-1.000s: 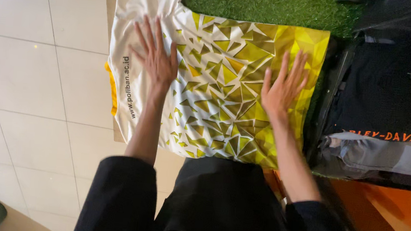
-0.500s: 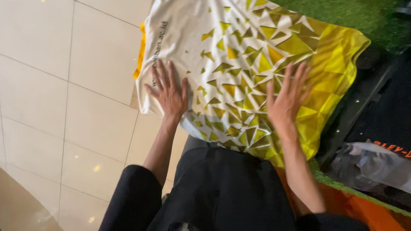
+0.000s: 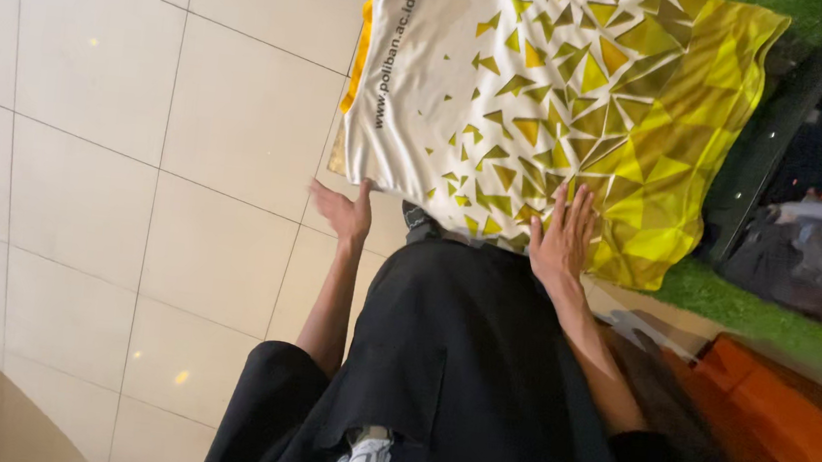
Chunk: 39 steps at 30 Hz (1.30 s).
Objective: The person folds a black t-shirt and a white and yellow patterned shirt by hand before placing them into an open suitcase on the floor.
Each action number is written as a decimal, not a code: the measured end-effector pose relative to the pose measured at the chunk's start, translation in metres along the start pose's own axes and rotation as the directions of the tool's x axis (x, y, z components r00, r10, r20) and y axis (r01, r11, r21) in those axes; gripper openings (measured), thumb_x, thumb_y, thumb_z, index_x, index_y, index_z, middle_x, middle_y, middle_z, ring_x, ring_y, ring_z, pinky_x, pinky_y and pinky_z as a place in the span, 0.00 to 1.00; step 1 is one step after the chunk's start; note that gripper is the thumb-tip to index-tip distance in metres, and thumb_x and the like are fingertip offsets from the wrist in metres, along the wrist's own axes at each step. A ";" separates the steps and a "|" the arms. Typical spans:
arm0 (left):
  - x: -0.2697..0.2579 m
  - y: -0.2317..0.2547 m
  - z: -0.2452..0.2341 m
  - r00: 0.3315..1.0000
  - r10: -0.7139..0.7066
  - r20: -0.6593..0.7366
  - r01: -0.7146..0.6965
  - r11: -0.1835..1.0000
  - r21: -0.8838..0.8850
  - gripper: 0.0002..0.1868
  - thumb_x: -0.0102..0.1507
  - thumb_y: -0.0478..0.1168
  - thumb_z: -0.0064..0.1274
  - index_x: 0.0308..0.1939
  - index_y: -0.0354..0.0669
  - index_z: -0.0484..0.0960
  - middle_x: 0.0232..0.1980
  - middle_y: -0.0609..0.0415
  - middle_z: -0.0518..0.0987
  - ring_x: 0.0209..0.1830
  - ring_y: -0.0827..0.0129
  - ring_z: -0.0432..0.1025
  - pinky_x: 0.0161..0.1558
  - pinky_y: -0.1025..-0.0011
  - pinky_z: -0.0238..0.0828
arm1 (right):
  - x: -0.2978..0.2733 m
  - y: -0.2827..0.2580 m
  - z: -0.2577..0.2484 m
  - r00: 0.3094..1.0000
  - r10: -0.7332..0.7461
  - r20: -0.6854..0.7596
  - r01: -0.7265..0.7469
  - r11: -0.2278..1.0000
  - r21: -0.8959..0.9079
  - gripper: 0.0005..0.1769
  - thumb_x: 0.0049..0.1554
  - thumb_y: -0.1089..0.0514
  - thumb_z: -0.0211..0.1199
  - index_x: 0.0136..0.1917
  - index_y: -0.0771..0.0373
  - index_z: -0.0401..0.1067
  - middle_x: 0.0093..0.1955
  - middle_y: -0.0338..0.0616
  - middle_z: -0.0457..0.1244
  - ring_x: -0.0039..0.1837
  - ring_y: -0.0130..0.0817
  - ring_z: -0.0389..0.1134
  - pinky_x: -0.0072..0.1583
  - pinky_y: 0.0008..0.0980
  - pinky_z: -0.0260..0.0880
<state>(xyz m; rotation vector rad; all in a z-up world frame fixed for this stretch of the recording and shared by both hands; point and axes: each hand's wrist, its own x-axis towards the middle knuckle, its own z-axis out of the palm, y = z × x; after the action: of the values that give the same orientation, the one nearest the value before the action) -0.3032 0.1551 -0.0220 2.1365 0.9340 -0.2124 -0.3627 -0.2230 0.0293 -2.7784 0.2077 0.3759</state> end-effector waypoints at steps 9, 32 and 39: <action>0.027 -0.085 0.042 0.802 0.035 0.597 0.425 0.668 -0.610 0.45 0.58 0.29 0.46 0.82 0.46 0.60 0.62 0.31 0.75 0.47 0.57 0.64 0.47 0.54 0.63 | -0.012 -0.095 0.006 0.978 -0.114 0.176 0.091 0.986 0.137 0.42 0.60 0.48 0.60 0.83 0.48 0.50 0.88 0.52 0.33 0.86 0.51 0.34 0.80 0.54 0.40; -0.034 -0.093 -0.017 0.768 0.353 0.534 -0.140 0.907 -0.397 0.20 0.65 0.35 0.63 0.58 0.27 0.83 0.50 0.36 0.82 0.47 0.54 0.66 0.49 0.50 0.57 | -0.016 -0.140 0.009 0.866 -0.434 0.246 0.476 0.868 -0.143 0.62 0.47 0.58 0.75 0.85 0.43 0.41 0.88 0.47 0.31 0.87 0.49 0.30 0.82 0.50 0.33; -0.065 -0.040 -0.052 0.790 0.145 0.596 0.267 0.793 -0.547 0.20 0.60 0.29 0.55 0.57 0.35 0.76 0.48 0.49 0.84 0.43 0.67 0.80 0.47 0.70 0.78 | -0.022 -0.153 0.019 0.814 -0.537 0.222 0.556 0.831 -0.026 0.67 0.46 0.53 0.77 0.86 0.56 0.36 0.89 0.45 0.31 0.88 0.42 0.30 0.84 0.48 0.29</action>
<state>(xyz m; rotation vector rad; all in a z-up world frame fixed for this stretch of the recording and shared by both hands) -0.3844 0.1737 0.0176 1.2859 0.5657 -0.5310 -0.3599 -0.0714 0.0642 -2.6942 -0.6679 0.5212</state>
